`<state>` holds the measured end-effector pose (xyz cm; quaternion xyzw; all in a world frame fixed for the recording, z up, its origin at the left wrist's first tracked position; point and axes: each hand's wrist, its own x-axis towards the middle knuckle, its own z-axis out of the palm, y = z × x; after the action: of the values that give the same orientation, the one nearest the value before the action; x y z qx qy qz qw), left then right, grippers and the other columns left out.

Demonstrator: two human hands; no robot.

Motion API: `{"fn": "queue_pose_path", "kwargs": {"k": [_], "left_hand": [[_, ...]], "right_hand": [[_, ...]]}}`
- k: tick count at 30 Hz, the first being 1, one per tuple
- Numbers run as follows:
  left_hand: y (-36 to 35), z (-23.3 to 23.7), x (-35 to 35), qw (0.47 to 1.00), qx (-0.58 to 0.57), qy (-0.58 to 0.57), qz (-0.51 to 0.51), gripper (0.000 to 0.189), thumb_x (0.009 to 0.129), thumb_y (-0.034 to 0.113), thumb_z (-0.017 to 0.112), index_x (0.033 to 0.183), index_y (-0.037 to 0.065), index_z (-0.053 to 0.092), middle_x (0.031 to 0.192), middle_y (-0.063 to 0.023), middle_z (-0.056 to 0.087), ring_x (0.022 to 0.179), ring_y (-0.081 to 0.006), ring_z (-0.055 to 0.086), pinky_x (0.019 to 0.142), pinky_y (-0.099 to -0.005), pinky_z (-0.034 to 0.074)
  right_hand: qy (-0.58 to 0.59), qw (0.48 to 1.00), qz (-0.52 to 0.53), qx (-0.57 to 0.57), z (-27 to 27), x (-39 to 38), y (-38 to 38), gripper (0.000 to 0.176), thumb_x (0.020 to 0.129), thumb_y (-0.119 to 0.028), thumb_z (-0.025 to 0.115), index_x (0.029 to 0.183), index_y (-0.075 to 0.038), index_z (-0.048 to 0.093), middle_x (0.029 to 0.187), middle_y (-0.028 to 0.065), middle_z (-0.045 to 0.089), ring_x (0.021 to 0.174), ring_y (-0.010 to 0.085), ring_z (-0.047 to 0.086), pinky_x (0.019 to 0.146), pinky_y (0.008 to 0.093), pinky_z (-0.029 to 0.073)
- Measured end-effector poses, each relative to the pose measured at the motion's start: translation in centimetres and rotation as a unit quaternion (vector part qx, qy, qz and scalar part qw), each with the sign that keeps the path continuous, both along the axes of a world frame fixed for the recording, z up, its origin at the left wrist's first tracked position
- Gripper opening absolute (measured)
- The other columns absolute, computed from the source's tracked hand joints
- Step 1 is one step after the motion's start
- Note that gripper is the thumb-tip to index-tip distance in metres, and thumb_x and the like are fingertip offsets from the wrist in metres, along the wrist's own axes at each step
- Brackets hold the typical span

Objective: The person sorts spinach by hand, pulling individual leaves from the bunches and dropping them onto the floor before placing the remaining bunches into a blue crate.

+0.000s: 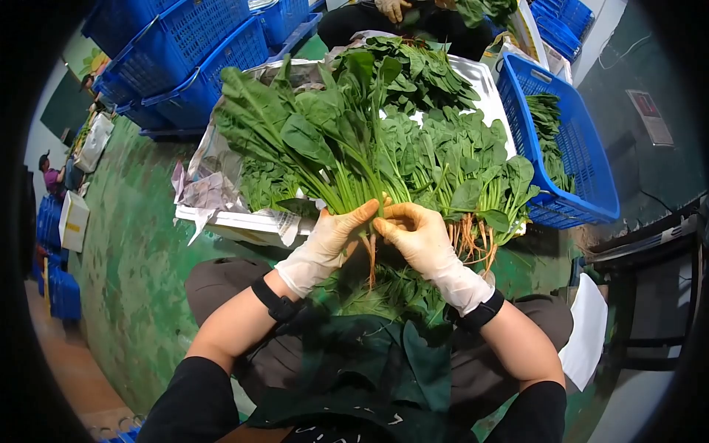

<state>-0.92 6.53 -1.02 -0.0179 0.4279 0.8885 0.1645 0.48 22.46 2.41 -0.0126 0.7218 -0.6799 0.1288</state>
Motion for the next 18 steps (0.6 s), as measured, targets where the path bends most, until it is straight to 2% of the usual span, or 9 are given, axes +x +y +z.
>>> {"fn": "queue_pose_path", "kwargs": {"k": [5,6,9,10,12,13,14,16,18], "left_hand": [[0.2,-0.5,0.5,0.993,0.046,-0.083,-0.069,0.034,0.077,0.019,0.070,0.105,0.003,0.060,0.097,-0.0048,0.063,0.083,-0.0123,0.060,0.068,-0.0241,0.049],[0.0,-1.2,-0.1,0.994,0.052,-0.070,-0.068,0.032,0.080,0.017,0.067,0.107,0.002,0.059,0.103,-0.0071,0.062,0.089,-0.0149,0.060,0.075,-0.0255,0.050],[-1.7,0.2,-1.7,0.985,0.135,-0.100,-0.036,0.037,0.085,0.007,0.056,0.118,-0.004,0.045,0.120,-0.0154,0.053,0.102,-0.0205,0.057,0.086,-0.0350,0.051],[-2.0,1.0,-1.7,0.987,0.128,-0.094,0.013,0.034,0.086,0.007,0.056,0.117,-0.003,0.047,0.110,-0.0126,0.058,0.094,-0.0186,0.060,0.080,-0.0328,0.054],[-3.1,-0.1,-2.5,0.990,0.102,-0.099,-0.017,0.024,0.086,0.012,0.059,0.106,-0.001,0.052,0.091,-0.0070,0.061,0.076,-0.0148,0.061,0.067,-0.0295,0.055],[-2.8,-0.1,-2.4,0.990,0.101,-0.098,-0.018,0.024,0.086,0.012,0.059,0.106,-0.001,0.052,0.091,-0.0070,0.061,0.076,-0.0148,0.061,0.067,-0.0295,0.055],[-2.2,-0.1,-2.3,0.990,0.107,-0.092,0.030,0.021,0.085,0.015,0.060,0.100,0.001,0.053,0.084,-0.0049,0.059,0.068,-0.0132,0.059,0.062,-0.0277,0.053],[-1.6,-0.2,-2.1,0.987,0.111,-0.086,0.079,0.020,0.085,0.018,0.062,0.094,0.002,0.054,0.076,-0.0028,0.057,0.061,-0.0115,0.057,0.056,-0.0260,0.052],[-1.6,-0.1,-1.9,0.982,0.112,-0.139,0.067,0.020,0.083,0.021,0.064,0.086,0.004,0.054,0.074,-0.0025,0.057,0.058,-0.0102,0.055,0.054,-0.0245,0.050]], "right_hand": [[-0.032,0.994,0.067,0.077,0.6,-0.4,0.5,0.024,0.079,-0.017,0.067,0.090,0.004,0.063,0.078,0.0052,0.063,0.066,0.0082,0.056,0.059,0.0219,0.047],[0.032,0.981,0.066,0.182,1.7,-1.2,1.1,0.024,0.081,-0.021,0.064,0.088,0.002,0.066,0.075,0.0062,0.064,0.063,0.0097,0.057,0.057,0.0237,0.047],[0.178,0.951,-0.121,0.220,3.5,-4.2,3.9,0.022,0.084,-0.019,0.061,0.085,0.003,0.065,0.068,0.0037,0.063,0.058,0.0086,0.056,0.053,0.0232,0.044],[0.194,0.945,-0.152,0.213,3.2,-5.0,4.7,0.018,0.084,-0.016,0.060,0.085,0.002,0.065,0.069,0.0064,0.064,0.058,0.0113,0.058,0.054,0.0247,0.046],[0.261,0.897,-0.121,0.337,2.1,-5.3,4.9,0.018,0.082,-0.017,0.061,0.085,0.000,0.065,0.072,0.0122,0.065,0.061,0.0182,0.061,0.058,0.0282,0.048],[0.288,0.872,-0.070,0.389,1.4,-5.1,4.5,0.020,0.081,-0.021,0.062,0.083,-0.001,0.065,0.075,0.0162,0.064,0.066,0.0258,0.063,0.062,0.0330,0.049],[0.236,0.864,-0.017,0.444,0.5,-5.0,3.7,0.027,0.080,-0.029,0.061,0.081,-0.002,0.065,0.076,0.0180,0.064,0.069,0.0297,0.063,0.064,0.0363,0.050],[0.170,0.777,0.060,0.603,-0.8,-4.7,1.7,0.031,0.079,-0.032,0.059,0.080,-0.002,0.065,0.078,0.0189,0.064,0.072,0.0319,0.063,0.066,0.0384,0.050],[0.162,0.759,0.070,0.627,-2.2,-4.9,1.3,0.031,0.079,-0.032,0.059,0.080,-0.002,0.065,0.079,0.0193,0.064,0.074,0.0328,0.063,0.067,0.0389,0.050]]}}
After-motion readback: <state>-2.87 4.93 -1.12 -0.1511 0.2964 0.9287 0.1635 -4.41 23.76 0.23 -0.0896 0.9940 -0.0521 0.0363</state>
